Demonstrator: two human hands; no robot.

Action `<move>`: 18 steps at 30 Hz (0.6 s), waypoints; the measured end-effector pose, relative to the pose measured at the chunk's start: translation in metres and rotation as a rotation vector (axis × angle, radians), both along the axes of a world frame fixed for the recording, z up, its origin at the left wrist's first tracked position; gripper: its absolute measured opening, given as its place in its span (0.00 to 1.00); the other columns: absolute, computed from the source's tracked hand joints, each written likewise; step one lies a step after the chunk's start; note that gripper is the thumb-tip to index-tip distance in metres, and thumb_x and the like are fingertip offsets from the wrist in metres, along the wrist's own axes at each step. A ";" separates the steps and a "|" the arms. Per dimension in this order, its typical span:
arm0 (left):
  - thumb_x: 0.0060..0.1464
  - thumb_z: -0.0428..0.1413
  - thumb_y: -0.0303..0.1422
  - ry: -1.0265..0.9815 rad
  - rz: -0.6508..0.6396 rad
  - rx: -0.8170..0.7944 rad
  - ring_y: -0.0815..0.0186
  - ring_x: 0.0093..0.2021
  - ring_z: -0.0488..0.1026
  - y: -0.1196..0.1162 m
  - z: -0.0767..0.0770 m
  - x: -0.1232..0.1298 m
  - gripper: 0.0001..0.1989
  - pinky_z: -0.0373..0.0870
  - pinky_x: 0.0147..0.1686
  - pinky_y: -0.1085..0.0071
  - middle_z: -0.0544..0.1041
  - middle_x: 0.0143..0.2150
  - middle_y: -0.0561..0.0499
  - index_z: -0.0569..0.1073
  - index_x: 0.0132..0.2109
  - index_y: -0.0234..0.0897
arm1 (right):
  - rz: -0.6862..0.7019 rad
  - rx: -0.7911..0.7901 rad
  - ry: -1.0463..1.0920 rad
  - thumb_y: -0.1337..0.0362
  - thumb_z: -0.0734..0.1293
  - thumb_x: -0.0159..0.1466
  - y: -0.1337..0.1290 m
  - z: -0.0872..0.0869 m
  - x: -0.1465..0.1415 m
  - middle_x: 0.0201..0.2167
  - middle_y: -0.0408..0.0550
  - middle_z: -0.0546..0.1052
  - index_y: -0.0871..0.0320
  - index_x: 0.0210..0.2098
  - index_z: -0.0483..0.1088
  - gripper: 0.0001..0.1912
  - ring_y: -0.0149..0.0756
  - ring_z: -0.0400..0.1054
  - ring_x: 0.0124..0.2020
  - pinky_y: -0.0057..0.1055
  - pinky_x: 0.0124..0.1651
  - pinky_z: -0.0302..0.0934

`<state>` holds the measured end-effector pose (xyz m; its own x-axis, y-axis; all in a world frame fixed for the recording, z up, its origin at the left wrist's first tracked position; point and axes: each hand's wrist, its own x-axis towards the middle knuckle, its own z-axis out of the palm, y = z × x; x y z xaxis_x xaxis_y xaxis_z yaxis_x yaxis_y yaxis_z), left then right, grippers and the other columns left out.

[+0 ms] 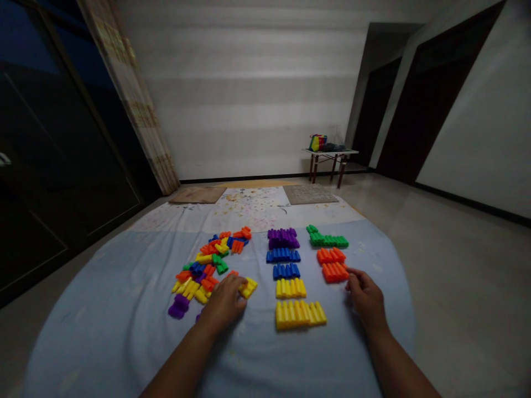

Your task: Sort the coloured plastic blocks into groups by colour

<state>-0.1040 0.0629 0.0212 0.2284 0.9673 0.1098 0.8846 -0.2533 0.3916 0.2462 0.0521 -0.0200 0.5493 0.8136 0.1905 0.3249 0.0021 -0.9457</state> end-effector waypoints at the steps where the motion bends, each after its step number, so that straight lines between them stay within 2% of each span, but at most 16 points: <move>1: 0.45 0.54 0.29 0.015 0.016 -0.019 0.60 0.56 0.63 0.000 0.001 -0.002 0.20 0.57 0.54 0.63 0.69 0.52 0.46 0.69 0.48 0.39 | -0.001 0.000 -0.005 0.49 0.61 0.54 0.000 0.000 0.000 0.19 0.43 0.70 0.62 0.42 0.72 0.25 0.32 0.62 0.19 0.27 0.22 0.56; 5: 0.47 0.54 0.41 0.119 0.102 -0.026 0.55 0.56 0.62 0.002 0.010 0.000 0.25 0.55 0.54 0.56 0.68 0.55 0.41 0.67 0.53 0.37 | 0.002 0.025 -0.002 0.50 0.61 0.54 0.001 0.003 -0.002 0.19 0.42 0.69 0.63 0.41 0.72 0.25 0.32 0.62 0.19 0.27 0.22 0.56; 9: 0.46 0.51 0.47 0.231 0.149 -0.049 0.51 0.54 0.63 0.004 0.014 0.009 0.26 0.55 0.50 0.54 0.71 0.51 0.39 0.70 0.49 0.36 | -0.005 0.047 -0.012 0.50 0.61 0.54 0.001 0.006 -0.003 0.18 0.42 0.69 0.63 0.40 0.72 0.24 0.32 0.62 0.20 0.27 0.23 0.57; 13: 0.47 0.51 0.44 0.288 0.155 -0.061 0.51 0.50 0.66 0.008 0.015 0.015 0.20 0.55 0.48 0.53 0.73 0.46 0.40 0.73 0.43 0.36 | 0.005 0.054 0.008 0.51 0.61 0.55 0.001 0.007 -0.004 0.18 0.41 0.68 0.63 0.40 0.72 0.23 0.32 0.62 0.19 0.27 0.23 0.56; 18: 0.46 0.52 0.40 0.263 0.140 -0.079 0.53 0.49 0.66 0.013 0.019 0.014 0.18 0.54 0.49 0.54 0.74 0.46 0.43 0.72 0.44 0.39 | 0.000 0.081 0.007 0.51 0.62 0.55 0.002 0.008 -0.005 0.17 0.41 0.69 0.64 0.39 0.72 0.23 0.32 0.61 0.19 0.27 0.23 0.56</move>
